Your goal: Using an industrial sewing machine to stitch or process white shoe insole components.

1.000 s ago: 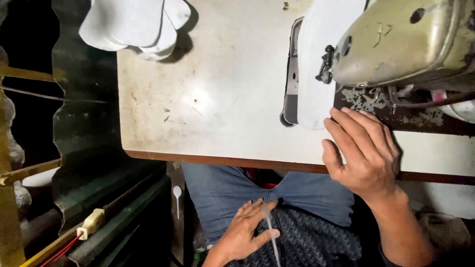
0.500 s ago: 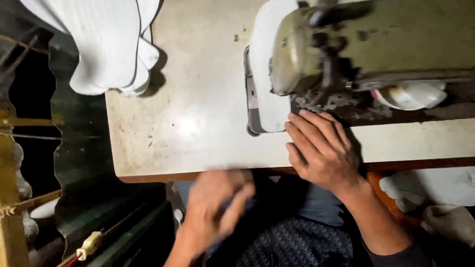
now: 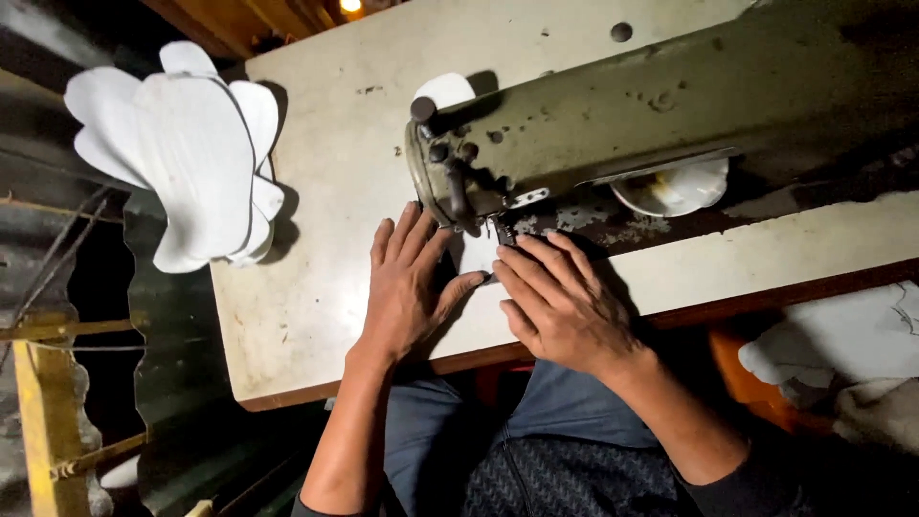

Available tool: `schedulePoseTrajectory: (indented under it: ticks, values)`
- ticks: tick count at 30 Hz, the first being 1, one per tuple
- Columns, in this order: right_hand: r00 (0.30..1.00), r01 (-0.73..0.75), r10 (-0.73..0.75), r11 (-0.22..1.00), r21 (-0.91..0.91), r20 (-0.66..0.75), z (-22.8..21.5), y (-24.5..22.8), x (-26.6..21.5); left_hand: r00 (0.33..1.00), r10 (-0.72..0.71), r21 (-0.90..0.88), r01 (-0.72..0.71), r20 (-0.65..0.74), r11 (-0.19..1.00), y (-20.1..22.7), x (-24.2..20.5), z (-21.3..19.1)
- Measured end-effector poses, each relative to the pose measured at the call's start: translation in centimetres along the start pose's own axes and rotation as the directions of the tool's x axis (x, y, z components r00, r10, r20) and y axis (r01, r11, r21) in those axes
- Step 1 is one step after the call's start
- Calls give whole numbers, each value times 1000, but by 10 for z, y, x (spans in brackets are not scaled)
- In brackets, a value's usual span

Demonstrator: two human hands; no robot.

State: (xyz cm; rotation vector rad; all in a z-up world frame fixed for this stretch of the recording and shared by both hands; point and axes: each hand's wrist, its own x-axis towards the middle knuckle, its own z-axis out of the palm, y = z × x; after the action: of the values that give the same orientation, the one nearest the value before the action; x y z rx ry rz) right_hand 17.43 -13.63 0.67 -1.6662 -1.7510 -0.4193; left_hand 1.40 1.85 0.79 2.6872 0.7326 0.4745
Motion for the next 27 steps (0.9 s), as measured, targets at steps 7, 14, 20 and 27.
schedulePoseTrajectory:
  ticks: [7,14,20,27]
  values:
    - [998,-10,10,1000,11,62,-1,0,-2,1000,17,29,-17,21,999,-10,3,4]
    - [994,-23,20,999,25,103,-1,-1,-3,998,39,79,-43,51,996,-26,10,11]
    - [987,-43,41,999,8,157,0,-2,-5,996,46,92,-54,79,994,-28,12,11]
    - [976,-66,64,998,2,208,0,-1,-4,995,54,129,-65,86,989,-29,20,7]
